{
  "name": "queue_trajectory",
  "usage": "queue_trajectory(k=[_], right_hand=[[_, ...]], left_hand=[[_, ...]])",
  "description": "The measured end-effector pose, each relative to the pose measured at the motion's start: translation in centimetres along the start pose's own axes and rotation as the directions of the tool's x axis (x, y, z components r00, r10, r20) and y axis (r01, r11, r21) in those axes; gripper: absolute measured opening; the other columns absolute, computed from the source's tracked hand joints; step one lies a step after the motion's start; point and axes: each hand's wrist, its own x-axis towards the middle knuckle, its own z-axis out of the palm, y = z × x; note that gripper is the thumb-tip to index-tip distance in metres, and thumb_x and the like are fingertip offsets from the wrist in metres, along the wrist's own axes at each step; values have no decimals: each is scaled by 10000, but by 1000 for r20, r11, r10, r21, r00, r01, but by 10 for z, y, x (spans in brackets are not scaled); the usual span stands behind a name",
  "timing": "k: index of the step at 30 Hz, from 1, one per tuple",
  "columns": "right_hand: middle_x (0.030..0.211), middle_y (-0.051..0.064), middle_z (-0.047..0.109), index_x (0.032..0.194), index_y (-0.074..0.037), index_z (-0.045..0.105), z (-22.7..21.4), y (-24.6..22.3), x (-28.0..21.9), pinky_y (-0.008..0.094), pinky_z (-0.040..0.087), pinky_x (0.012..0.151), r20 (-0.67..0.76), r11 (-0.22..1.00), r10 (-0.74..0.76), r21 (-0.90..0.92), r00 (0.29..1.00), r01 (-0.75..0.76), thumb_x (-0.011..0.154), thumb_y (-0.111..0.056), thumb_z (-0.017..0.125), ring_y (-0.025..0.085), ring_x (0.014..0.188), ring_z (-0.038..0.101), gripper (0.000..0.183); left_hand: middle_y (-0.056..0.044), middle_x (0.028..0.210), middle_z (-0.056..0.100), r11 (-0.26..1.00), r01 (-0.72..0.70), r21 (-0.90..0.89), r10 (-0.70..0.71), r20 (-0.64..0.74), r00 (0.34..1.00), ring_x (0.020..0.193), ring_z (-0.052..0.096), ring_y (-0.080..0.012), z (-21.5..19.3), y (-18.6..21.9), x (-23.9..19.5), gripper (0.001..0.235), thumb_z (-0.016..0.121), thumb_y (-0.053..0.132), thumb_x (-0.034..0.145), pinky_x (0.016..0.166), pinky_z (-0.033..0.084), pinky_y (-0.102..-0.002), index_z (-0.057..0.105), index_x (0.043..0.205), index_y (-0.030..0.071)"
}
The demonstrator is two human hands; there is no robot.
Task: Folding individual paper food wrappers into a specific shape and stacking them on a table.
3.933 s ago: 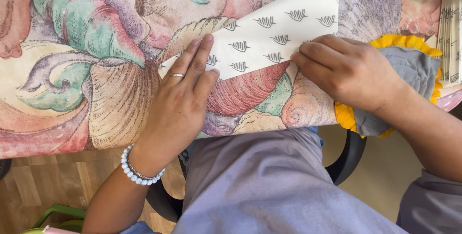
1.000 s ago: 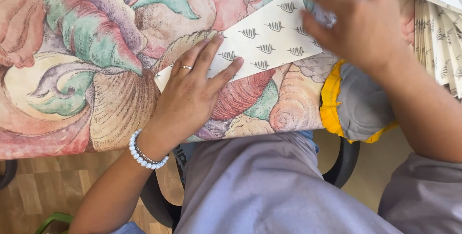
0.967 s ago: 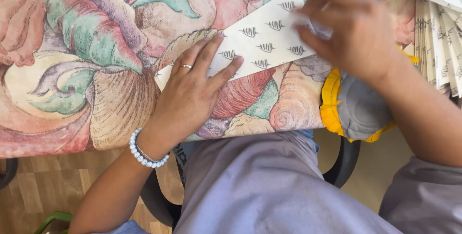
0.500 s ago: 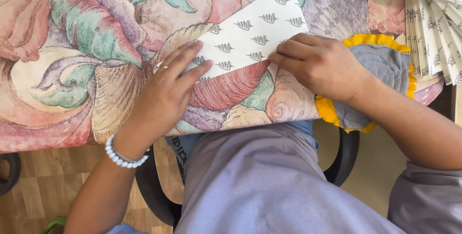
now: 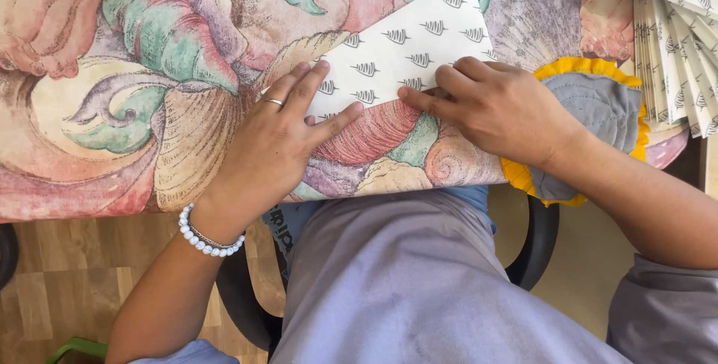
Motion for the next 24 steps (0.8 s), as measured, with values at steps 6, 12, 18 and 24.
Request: queue_trajectory(k=[6, 12, 18, 24], right_hand=[[926, -54, 506, 1420, -332, 633, -2, 4, 7, 275, 531, 593, -44, 998, -2, 65, 999, 4, 915, -121, 606, 143, 757, 529, 547], [798, -71, 560, 1614, -256, 505, 8, 7, 64, 310, 474, 456, 9, 990, 74, 124, 997, -75, 818, -141, 631, 178, 560, 606, 813], [632, -93, 493, 1377, -251, 789, 41, 41, 60, 310, 271, 382, -95, 947, 134, 305, 986, -100, 832, 22, 561, 110, 452, 347, 650], [1027, -40, 826, 1388, -267, 845, 78, 101, -11, 335, 455, 408, -24, 920, 370, 150, 929, -363, 877, -15, 555, 175, 641, 696, 640]], left_hand=[[-293, 1528, 392, 1000, 5, 23, -5, -33, 999, 1366, 431, -484, -7, 6, 4, 862, 466, -181, 776, 1087, 466, -529, 555, 1502, 275], [-287, 1485, 413, 998, -5, 58, 11, -99, 995, 1309, 486, -461, -5, 6, 5, 799, 501, -143, 772, 1023, 507, -518, 565, 1451, 272], [-284, 1532, 383, 1000, 0, -13, 0, -53, 999, 1382, 418, -464, -3, 2, 1, 868, 462, -153, 779, 1070, 466, -519, 501, 1528, 284], [-269, 1558, 349, 996, 18, -83, -22, -54, 998, 1406, 393, -477, 2, 1, -1, 856, 486, -164, 792, 1062, 464, -538, 517, 1522, 283]])
